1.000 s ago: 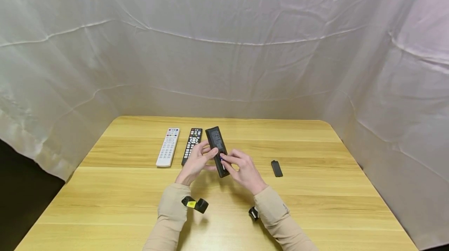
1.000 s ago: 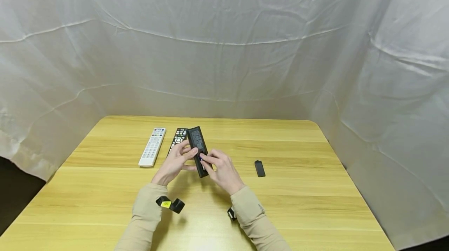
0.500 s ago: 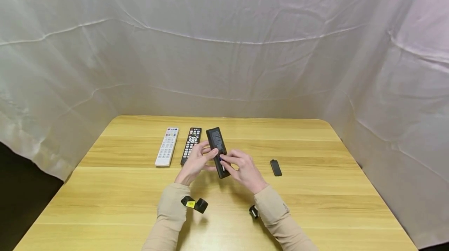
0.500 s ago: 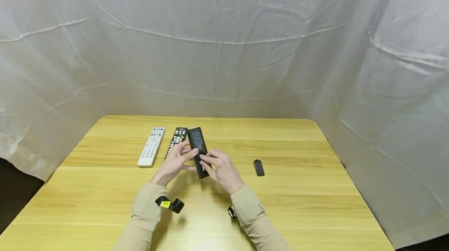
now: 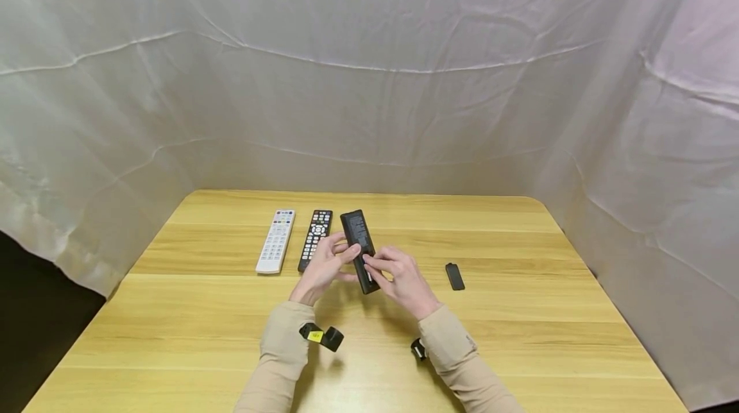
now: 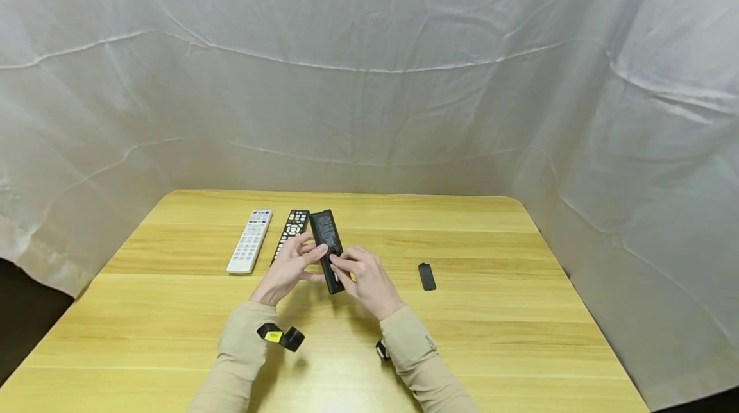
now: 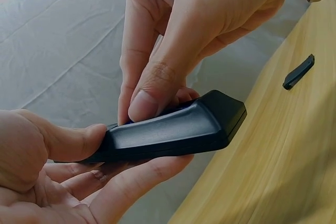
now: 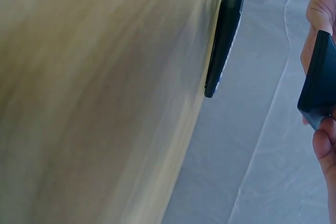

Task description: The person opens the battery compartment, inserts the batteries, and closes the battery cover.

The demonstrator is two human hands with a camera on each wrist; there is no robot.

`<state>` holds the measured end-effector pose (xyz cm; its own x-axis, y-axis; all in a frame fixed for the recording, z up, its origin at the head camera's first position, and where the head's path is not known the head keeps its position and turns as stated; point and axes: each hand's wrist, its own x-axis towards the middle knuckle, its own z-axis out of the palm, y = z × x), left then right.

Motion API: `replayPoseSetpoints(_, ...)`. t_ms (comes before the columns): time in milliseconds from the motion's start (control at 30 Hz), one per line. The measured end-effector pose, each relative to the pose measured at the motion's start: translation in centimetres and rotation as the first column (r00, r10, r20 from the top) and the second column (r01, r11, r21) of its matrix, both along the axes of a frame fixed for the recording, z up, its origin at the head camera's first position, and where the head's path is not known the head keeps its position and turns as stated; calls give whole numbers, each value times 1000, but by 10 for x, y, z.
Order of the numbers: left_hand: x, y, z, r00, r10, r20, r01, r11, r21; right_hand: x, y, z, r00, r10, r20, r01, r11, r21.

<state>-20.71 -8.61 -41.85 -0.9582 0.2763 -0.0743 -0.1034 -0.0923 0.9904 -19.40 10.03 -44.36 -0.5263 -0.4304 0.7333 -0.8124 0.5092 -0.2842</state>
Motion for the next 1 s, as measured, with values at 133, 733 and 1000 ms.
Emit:
replayPoseSetpoints(133,0,0,1,1000,-1,9,1,1000,8,1,0,0,1000,2,-20,-1,1000,26)
replayPoseSetpoints(733,-1,1,-2,999,30,25,-32,998,61,4,1,-1,999,-42,12,40,995,93)
replayPoseSetpoints(1000,-3,0,-4,998,49,38,-51,996,75,4,3,1,998,-45,46,37,986,161)
